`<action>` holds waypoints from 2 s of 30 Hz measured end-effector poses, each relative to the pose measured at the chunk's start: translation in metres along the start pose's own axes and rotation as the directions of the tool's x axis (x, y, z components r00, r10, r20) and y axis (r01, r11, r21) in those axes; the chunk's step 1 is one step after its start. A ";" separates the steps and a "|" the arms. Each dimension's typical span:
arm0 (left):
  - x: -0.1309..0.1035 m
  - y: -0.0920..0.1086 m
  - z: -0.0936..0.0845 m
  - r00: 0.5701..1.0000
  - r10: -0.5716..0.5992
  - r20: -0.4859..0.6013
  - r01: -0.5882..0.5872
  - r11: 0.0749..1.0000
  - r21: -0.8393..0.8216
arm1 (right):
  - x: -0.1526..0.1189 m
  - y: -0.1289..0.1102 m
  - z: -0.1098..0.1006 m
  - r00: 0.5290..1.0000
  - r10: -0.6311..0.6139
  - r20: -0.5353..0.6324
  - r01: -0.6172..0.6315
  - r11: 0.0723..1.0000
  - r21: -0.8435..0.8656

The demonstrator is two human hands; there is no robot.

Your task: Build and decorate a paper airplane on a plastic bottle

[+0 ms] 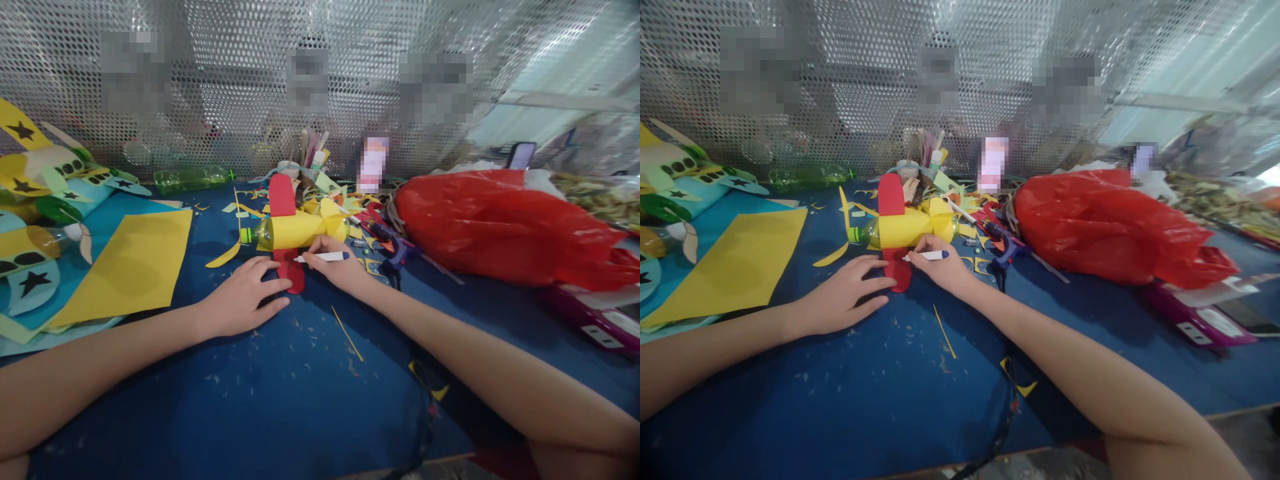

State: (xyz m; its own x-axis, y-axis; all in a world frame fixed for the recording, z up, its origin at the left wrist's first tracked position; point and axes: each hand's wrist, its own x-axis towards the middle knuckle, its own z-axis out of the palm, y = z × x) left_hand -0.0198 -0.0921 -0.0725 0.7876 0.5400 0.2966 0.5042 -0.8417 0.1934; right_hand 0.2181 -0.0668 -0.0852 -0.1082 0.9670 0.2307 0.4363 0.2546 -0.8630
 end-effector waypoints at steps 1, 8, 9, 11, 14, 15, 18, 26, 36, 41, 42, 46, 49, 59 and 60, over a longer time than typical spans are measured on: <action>0.000 0.000 0.000 1.000 0.000 -0.001 0.000 1.000 -0.001 | 0.000 0.001 0.000 1.000 -0.003 0.003 0.003 1.000 0.003; 0.001 0.000 -0.001 1.000 0.007 0.001 -0.007 1.000 0.002 | 0.000 -0.001 0.000 1.000 -0.006 0.009 0.006 1.000 -0.011; 0.001 0.000 -0.001 1.000 0.009 -0.003 -0.009 1.000 0.002 | 0.000 -0.001 -0.001 1.000 -0.004 0.010 0.004 1.000 -0.022; 0.001 0.000 0.000 1.000 0.007 -0.007 -0.007 1.000 0.000 | 0.000 -0.003 -0.001 1.000 -0.003 0.010 0.004 0.999 -0.037; 0.000 -0.001 0.000 1.000 0.003 -0.007 -0.003 1.000 -0.001 | 0.000 -0.003 -0.001 1.000 0.004 0.016 -0.004 1.000 -0.025; 0.000 -0.001 0.000 1.000 0.002 -0.004 -0.002 1.000 0.000 | 0.000 -0.003 -0.001 1.000 0.008 0.018 -0.008 1.000 -0.020; 0.000 0.000 0.000 1.000 -0.003 0.007 0.003 1.000 0.005 | 0.000 -0.003 0.000 1.000 0.008 0.019 -0.007 1.000 -0.006; 0.000 0.000 0.000 1.000 0.007 -0.001 -0.007 1.000 -0.005 | 0.000 -0.001 0.000 1.000 -0.023 -0.006 0.023 0.999 -0.043; -0.001 -0.001 0.002 1.000 0.002 -0.014 -0.002 1.000 -0.019 | 0.000 0.000 0.001 0.999 -0.041 0.012 0.041 0.998 -0.039; 0.000 -0.001 0.001 1.000 0.003 0.001 -0.003 1.000 -0.013 | 0.000 0.000 0.001 0.999 -0.041 0.018 0.042 0.998 -0.042; 0.000 -0.001 0.001 1.000 0.003 0.003 -0.003 1.000 -0.013 | -0.001 0.000 0.001 0.999 -0.042 0.019 0.042 0.998 -0.037; 0.000 -0.001 0.001 1.000 0.004 -0.006 -0.004 1.000 -0.024 | -0.002 0.001 0.001 0.999 -0.037 0.019 0.038 0.999 -0.029; -0.001 -0.001 0.001 1.000 -0.002 -0.018 0.001 0.999 -0.035 | -0.002 0.001 0.001 0.999 -0.036 0.015 0.037 0.999 -0.037; -0.001 0.000 -0.001 1.000 -0.015 0.006 0.016 1.000 -0.025 | -0.014 -0.018 -0.001 0.991 -0.134 -0.005 0.134 0.990 -0.039; -0.001 0.000 0.000 1.000 -0.016 0.003 0.016 1.000 -0.027 | -0.017 -0.021 -0.002 0.987 -0.161 0.018 0.162 0.986 -0.036</action>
State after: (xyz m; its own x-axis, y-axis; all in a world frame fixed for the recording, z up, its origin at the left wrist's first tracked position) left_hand -0.0204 -0.0923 -0.0725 0.7805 0.5537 0.2904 0.5075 -0.8323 0.2230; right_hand 0.2126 -0.0888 -0.0702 -0.1931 0.9133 0.3587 0.4453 0.4073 -0.7973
